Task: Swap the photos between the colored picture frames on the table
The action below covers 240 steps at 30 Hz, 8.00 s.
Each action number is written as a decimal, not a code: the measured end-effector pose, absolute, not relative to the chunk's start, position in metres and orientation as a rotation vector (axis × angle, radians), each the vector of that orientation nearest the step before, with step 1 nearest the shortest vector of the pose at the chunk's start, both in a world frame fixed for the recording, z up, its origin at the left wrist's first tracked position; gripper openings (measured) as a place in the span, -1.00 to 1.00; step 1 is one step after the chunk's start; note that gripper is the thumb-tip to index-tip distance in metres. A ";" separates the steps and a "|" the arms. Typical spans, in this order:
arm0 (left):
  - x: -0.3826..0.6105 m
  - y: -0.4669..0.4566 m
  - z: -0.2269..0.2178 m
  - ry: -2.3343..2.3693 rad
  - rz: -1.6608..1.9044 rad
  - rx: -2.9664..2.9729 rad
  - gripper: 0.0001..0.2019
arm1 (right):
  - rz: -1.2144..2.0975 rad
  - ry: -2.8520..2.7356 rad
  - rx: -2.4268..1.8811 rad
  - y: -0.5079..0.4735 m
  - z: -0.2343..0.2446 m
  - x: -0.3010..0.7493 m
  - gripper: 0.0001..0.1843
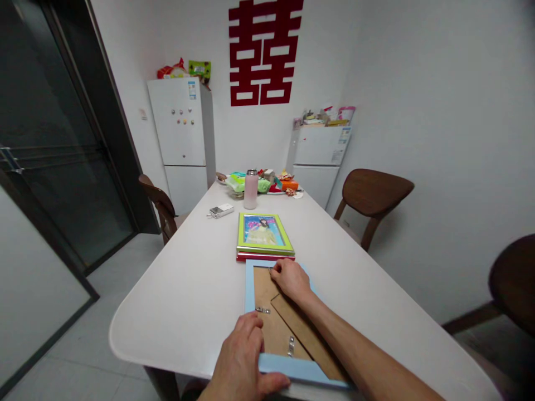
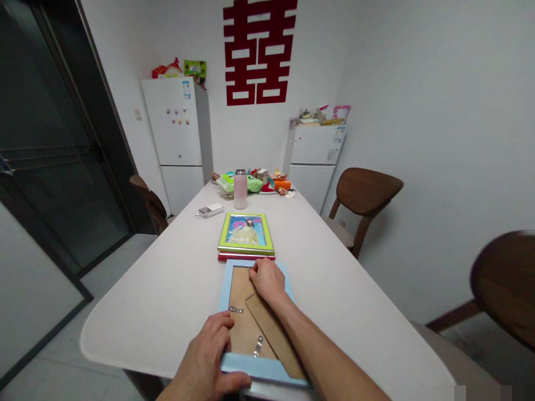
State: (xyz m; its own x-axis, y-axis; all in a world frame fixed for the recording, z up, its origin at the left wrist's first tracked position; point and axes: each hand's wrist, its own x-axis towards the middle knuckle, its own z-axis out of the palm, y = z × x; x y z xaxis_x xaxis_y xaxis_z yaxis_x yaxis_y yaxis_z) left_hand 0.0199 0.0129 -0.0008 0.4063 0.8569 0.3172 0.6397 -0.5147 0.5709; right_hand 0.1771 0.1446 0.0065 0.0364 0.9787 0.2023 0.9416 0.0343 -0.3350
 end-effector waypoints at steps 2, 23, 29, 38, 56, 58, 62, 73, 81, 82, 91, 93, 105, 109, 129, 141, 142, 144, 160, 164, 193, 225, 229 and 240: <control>0.020 0.013 -0.001 1.286 0.833 2.313 -0.57 | 0.132 -1.913 -1.973 0.145 0.004 0.176 -0.85; 0.064 -0.005 0.025 1.167 0.677 2.478 -0.67 | 0.836 -1.101 -1.470 0.053 0.017 0.257 -0.61; 0.088 -0.006 0.055 1.005 1.204 1.850 -0.89 | 1.510 -0.619 -0.933 0.019 0.017 0.215 -0.57; 0.131 0.018 0.079 0.787 1.364 1.383 -0.49 | 0.871 -0.744 -1.244 0.038 0.023 0.276 -0.42; 0.171 0.090 0.005 1.239 0.858 1.885 -0.56 | 0.408 -1.340 -2.047 0.112 0.009 0.395 -0.70; 0.172 0.091 0.004 1.236 0.859 1.882 -0.57 | 0.365 -1.394 -2.094 0.114 0.009 0.395 -0.69; 0.166 0.093 0.004 1.203 0.897 1.809 -0.58 | 0.238 -1.514 -2.155 0.115 0.016 0.392 -0.73; 0.091 0.130 0.009 1.206 1.208 1.166 -0.66 | -0.013 -2.152 -1.614 0.166 0.056 0.221 -0.57; 0.065 0.127 0.013 1.026 1.347 0.786 -0.77 | -0.054 -2.311 -1.519 0.145 0.046 0.178 -0.78; 0.065 0.124 0.015 0.992 1.375 0.770 -0.79 | -0.051 -2.331 -1.491 0.135 0.047 0.178 -0.79; 0.054 0.050 0.045 0.935 1.487 0.969 -0.74 | 0.658 -1.604 -1.261 0.081 0.062 0.181 -0.49; 0.047 0.028 0.056 1.019 1.431 1.302 -0.76 | 0.857 -1.390 -1.213 0.068 0.072 0.184 -0.41; 0.035 -0.011 0.032 0.898 0.928 2.874 -0.58 | 1.328 -1.139 -1.213 0.026 0.056 0.214 -0.25; 0.040 -0.007 0.016 0.935 0.796 2.887 -0.62 | 1.052 -1.446 -1.465 0.038 0.033 0.218 -0.31; 0.040 0.004 0.012 1.056 0.583 2.738 -0.66 | 0.240 -2.135 -1.757 0.053 0.017 0.219 -0.65; 0.002 0.033 -0.011 1.582 0.819 2.199 -0.44 | 0.077 -2.173 -1.812 0.065 0.018 0.208 -0.73; 0.002 0.032 -0.011 1.579 0.840 2.181 -0.45 | 0.042 -2.169 -1.770 0.063 0.019 0.204 -0.73; 0.003 0.031 -0.011 1.574 0.872 2.161 -0.46 | 0.024 -2.198 -1.637 0.059 0.021 0.192 -0.74; 0.005 0.034 -0.012 1.580 0.854 2.212 -0.45 | 0.204 -2.304 -1.520 0.076 0.017 0.123 -0.83; 0.005 0.032 -0.011 1.592 0.861 2.178 -0.44 | 0.393 -2.299 -1.355 0.073 0.028 0.142 -0.81; 0.005 0.031 -0.011 1.605 0.852 2.161 -0.43 | 0.122 -2.139 -1.662 0.131 0.007 0.150 -0.72; 0.008 0.043 0.022 1.265 1.201 1.282 -0.73 | 0.416 -2.158 -1.501 0.042 0.066 0.170 -0.59; -0.020 0.046 0.027 1.254 1.205 1.162 -0.73 | 0.421 -2.101 -1.585 0.046 0.051 0.190 -0.57; -0.107 0.046 0.016 1.533 1.084 1.199 -0.72 | 0.246 -2.107 -1.984 0.049 0.016 0.214 -0.50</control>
